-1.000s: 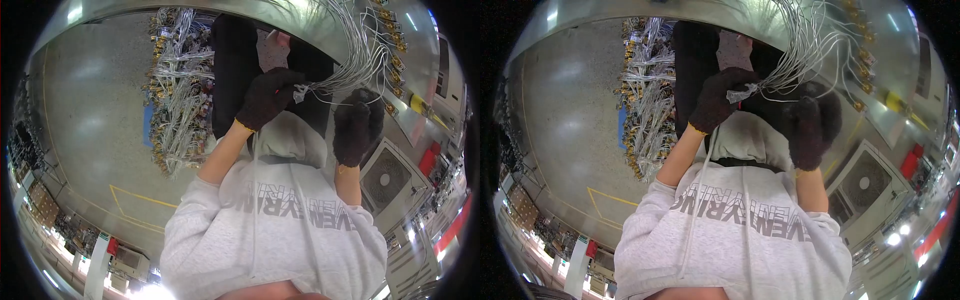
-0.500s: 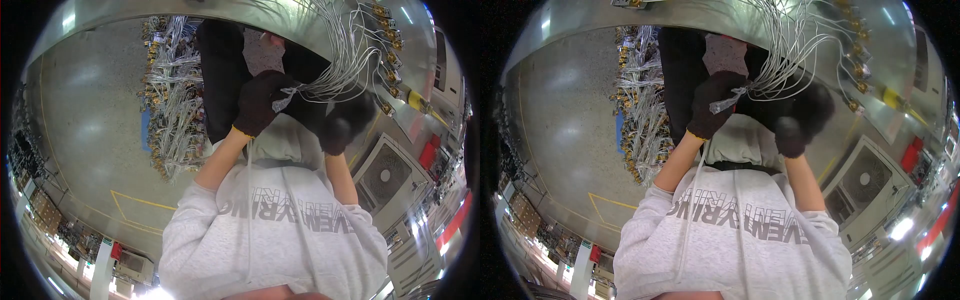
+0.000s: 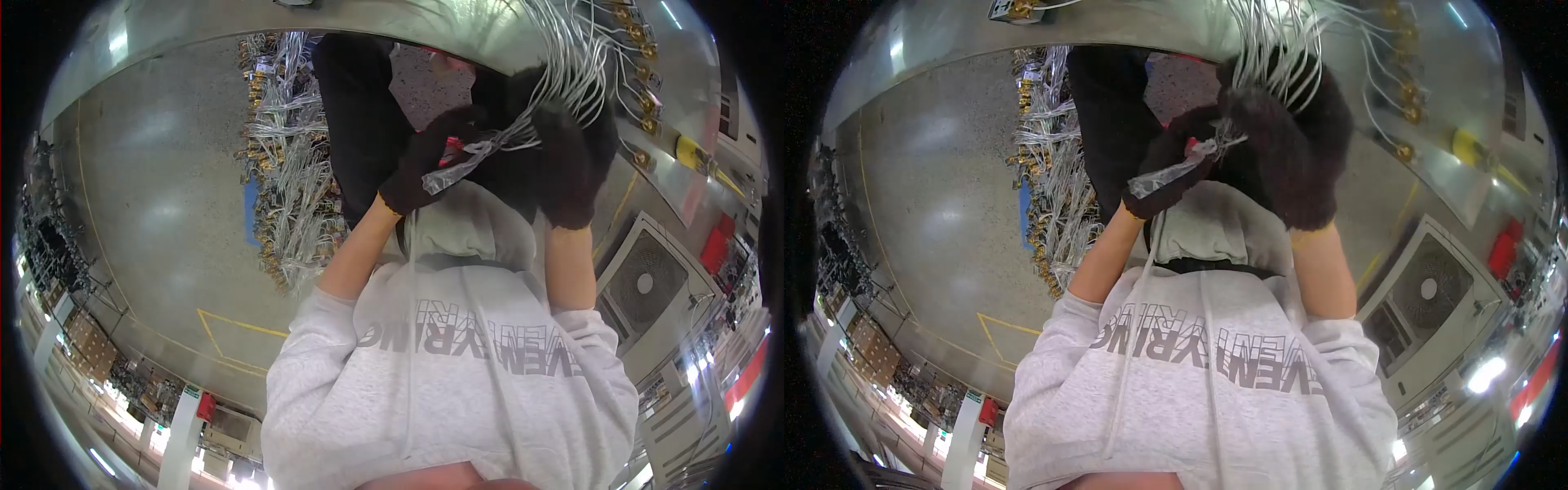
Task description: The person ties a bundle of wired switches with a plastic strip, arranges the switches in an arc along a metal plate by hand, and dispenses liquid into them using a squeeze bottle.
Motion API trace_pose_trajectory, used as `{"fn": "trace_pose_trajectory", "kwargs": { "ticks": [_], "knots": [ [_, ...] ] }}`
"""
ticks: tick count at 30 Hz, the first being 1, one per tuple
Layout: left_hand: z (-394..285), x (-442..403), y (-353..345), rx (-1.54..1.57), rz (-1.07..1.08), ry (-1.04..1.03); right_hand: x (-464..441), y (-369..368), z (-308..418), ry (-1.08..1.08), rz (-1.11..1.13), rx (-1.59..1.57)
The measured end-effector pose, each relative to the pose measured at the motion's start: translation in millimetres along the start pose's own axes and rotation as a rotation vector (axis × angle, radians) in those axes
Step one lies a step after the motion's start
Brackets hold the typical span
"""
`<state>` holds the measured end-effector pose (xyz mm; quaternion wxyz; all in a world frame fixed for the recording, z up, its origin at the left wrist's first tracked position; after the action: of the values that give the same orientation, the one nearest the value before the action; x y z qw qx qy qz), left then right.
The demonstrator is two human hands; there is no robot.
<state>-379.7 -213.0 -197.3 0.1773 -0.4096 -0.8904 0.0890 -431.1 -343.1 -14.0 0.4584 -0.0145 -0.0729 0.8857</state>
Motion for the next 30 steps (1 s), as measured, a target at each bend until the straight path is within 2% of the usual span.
{"fn": "trace_pose_trajectory", "kwargs": {
  "ticks": [1, 2, 4, 5, 7, 10, 11, 12, 14, 15, 17, 18, 20, 24, 27, 29, 30],
  "knots": [
    [9.0, 3.0, -7.4, 0.195, -0.001, 0.217, -8.8, -3.8, 6.2, -0.010, -0.003, 0.008],
    [-28.4, 10.4, -16.6, -0.165, 0.043, -0.133, -17.3, -7.2, 11.4, -0.020, -0.007, 0.015],
    [-67.8, 27.5, -39.3, -0.524, 0.094, -0.492, -28.0, -9.6, 15.1, -0.038, -0.010, 0.025],
    [-45.8, 21.8, -41.5, -0.354, 0.131, -0.194, -34.1, -7.8, 17.4, -0.038, -0.022, 0.034],
    [-23.4, 27.9, -53.0, -0.185, 0.171, 0.104, -39.7, -4.6, 15.0, -0.053, -0.010, 0.021],
    [-53.2, 27.9, -54.2, 0.096, 0.037, -0.061, -37.0, -1.7, 4.4, -0.088, 0.099, -0.004],
    [-58.4, 29.9, -54.8, 0.095, 0.040, -0.066, -31.3, -1.8, -2.9, -0.112, 0.170, -0.005],
    [-48.9, 32.2, -53.9, 0.165, 0.031, 0.099, -23.6, -4.8, -13.7, -0.140, 0.266, -0.002],
    [-50.4, 33.7, -57.7, 0.236, 0.017, 0.253, -5.4, -11.5, -37.4, -0.201, 0.456, 0.001],
    [-88.5, 30.0, -56.7, 0.002, -0.005, -0.062, 3.0, -20.1, -42.2, -0.241, 0.506, -0.042],
    [-117.2, 40.2, -57.3, -0.238, -0.026, -0.375, 13.2, -31.3, -45.2, -0.304, 0.534, -0.138],
    [-99.3, 44.2, -55.7, -0.301, 0.024, -0.302, 16.1, -38.7, -42.5, -0.344, 0.540, -0.198],
    [-80.1, 49.0, -56.1, -0.370, 0.085, -0.229, 11.9, -38.4, -24.6, -0.250, 0.441, 0.070],
    [-55.3, 44.7, -54.9, -0.135, -0.007, -0.090, 3.7, -45.9, 6.1, -0.056, 0.374, 0.190],
    [-45.8, 46.6, -47.4, -0.165, -0.012, -0.072, -12.0, -48.5, -0.3, -0.140, 0.383, 0.222],
    [-49.1, 52.6, -49.1, -0.229, -0.002, -0.081, -11.8, -58.8, 3.0, -0.162, 0.496, 0.049],
    [-59.3, 50.3, -51.6, -0.111, -0.013, -0.021, -13.9, -63.7, 12.3, -0.155, 0.501, 0.049]
  ]
}}
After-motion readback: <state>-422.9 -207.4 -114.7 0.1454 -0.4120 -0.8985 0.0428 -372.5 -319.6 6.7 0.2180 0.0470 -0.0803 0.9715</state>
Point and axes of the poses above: each hand's wrist, its own x-axis away from the middle knuckle, its own y-axis out of the back of the hand, z = x × y, the point moved 10 cm from there along -x, towards the middle knuckle, and after that the axes turned 10 degrees about -z, right-handed, at the moved point
